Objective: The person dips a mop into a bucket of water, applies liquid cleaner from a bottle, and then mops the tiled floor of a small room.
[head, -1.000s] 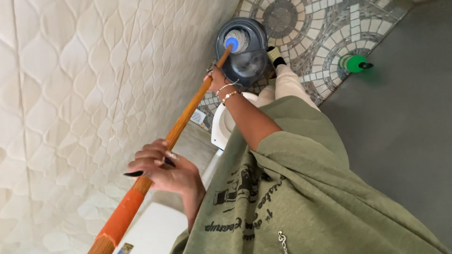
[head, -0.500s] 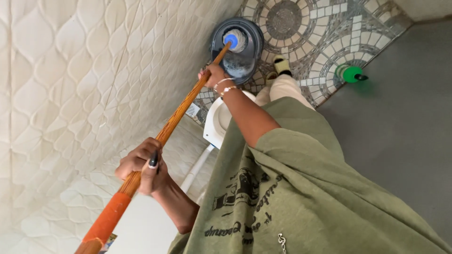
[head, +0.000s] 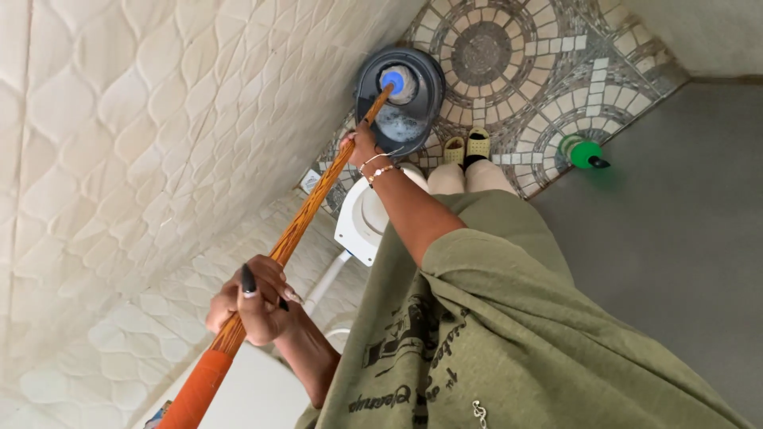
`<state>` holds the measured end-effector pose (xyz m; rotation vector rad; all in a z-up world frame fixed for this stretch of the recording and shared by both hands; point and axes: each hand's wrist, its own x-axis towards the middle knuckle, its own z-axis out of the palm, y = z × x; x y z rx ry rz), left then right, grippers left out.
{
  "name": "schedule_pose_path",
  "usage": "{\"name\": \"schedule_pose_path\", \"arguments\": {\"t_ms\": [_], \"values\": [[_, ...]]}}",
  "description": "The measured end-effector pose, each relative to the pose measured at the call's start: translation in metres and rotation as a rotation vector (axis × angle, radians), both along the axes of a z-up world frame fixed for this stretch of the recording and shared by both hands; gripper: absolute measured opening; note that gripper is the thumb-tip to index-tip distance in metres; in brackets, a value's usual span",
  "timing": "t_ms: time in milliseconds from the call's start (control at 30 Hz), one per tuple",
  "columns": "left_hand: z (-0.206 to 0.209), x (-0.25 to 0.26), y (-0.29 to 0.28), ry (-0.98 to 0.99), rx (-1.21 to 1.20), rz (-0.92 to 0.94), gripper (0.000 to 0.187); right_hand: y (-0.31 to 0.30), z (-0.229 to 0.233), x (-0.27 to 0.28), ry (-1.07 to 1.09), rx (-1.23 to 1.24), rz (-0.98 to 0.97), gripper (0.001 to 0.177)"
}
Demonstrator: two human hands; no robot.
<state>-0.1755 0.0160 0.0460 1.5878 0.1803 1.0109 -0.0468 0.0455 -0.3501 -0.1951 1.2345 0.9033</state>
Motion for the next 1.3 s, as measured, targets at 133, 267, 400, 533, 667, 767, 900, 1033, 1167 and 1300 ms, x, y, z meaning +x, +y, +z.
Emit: {"name": "schedule_pose_path", "arguments": {"t_ms": [133, 267, 400, 533, 667, 767, 900, 1033, 1167, 1300], "values": [[0.007, 0.017, 0.01, 0.023, -0.021, -0.134, 0.034, 0.001, -0.002, 0.003, -0.054, 0.141, -0.139, 0.047], [0.01, 0.036, 0.028, 0.027, -0.043, -0.251, 0.038, 0.006, -0.005, 0.011, 0.015, 0.245, -0.272, 0.049], [0.014, 0.05, 0.059, 0.051, -0.024, -0.38, 0.038, 0.02, -0.007, 0.016, 0.032, 0.312, -0.373, 0.048], [0.011, 0.06, 0.078, 0.022, -0.032, -0.44, 0.036, 0.03, -0.015, 0.013, 0.087, 0.334, -0.46, 0.05], [0.015, 0.075, 0.085, 0.05, -0.037, -0.507, 0.037, 0.036, -0.027, 0.014, 0.117, 0.399, -0.555, 0.053], [0.017, 0.085, 0.088, 0.063, -0.044, -0.519, 0.038, 0.039, -0.033, 0.014, 0.054, 0.441, -0.601, 0.052], [0.018, 0.088, 0.091, 0.073, -0.046, -0.571, 0.038, 0.038, -0.042, 0.013, 0.029, 0.447, -0.629, 0.053], [0.012, 0.084, 0.091, 0.041, -0.043, -0.572, 0.04, 0.034, -0.051, 0.008, 0.058, 0.49, -0.621, 0.054], [0.005, 0.08, 0.092, 0.016, -0.051, -0.546, 0.04, 0.035, -0.055, 0.007, 0.061, 0.469, -0.599, 0.056], [0.003, 0.08, 0.076, 0.003, -0.045, -0.498, 0.04, 0.028, -0.058, 0.008, 0.013, 0.474, -0.56, 0.057]]}}
